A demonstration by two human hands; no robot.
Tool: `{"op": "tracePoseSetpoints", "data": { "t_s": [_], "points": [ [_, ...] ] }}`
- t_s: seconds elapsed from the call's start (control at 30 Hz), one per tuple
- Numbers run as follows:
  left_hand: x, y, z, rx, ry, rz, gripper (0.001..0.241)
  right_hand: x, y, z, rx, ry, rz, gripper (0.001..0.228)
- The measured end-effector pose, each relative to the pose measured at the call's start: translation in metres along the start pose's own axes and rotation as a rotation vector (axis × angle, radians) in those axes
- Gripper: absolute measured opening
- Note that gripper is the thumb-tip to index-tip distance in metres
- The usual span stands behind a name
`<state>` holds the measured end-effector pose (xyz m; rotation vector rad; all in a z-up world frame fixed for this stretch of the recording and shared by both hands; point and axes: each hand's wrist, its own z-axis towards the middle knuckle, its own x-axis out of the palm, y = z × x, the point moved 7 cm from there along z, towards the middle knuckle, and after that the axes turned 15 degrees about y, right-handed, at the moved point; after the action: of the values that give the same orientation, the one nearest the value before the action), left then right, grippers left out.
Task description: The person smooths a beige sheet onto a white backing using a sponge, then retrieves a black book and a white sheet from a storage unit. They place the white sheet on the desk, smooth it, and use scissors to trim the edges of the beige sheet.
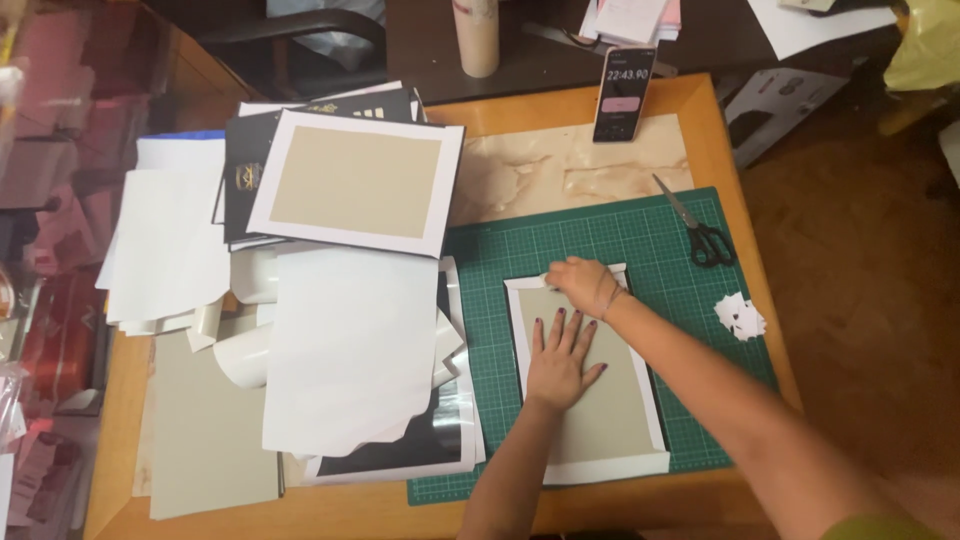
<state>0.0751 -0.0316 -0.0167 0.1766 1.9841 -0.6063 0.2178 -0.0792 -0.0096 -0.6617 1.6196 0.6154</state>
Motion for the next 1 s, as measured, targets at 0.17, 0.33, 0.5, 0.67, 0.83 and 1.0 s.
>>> {"op": "tracePoseSetpoints", "data": {
  "t_s": [0.17,0.33,0.5,0.67,0.83,1.0],
  "points": [
    [0.017,0.005,0.007,0.009,-0.027,0.020,0.072,-0.002,0.021,-0.034,-0.042,0.081,-0.036,0.009],
    [0.003,-0.001,-0.001,0.020,-0.061,0.028,0.073,-0.008,0.014,-0.016,-0.155,0.222,0.154,0.010],
    [-0.008,-0.004,-0.008,0.020,-0.049,-0.005,0.071,-0.024,-0.027,0.041,0.224,0.030,0.107,0.009],
    [0.004,0.001,0.000,0.020,-0.048,-0.002,0.070,0.054,0.002,0.061,0.106,-0.075,0.050,0.005],
    [0.019,0.009,0.009,0.037,-0.097,-0.006,0.070,0.032,0.040,0.030,0.001,-0.214,-0.057,0.007],
    [0.008,0.003,0.007,0.016,-0.049,0.049,0.071,0.022,0.035,0.025,-0.057,-0.045,0.123,0.006]
  ]
}}
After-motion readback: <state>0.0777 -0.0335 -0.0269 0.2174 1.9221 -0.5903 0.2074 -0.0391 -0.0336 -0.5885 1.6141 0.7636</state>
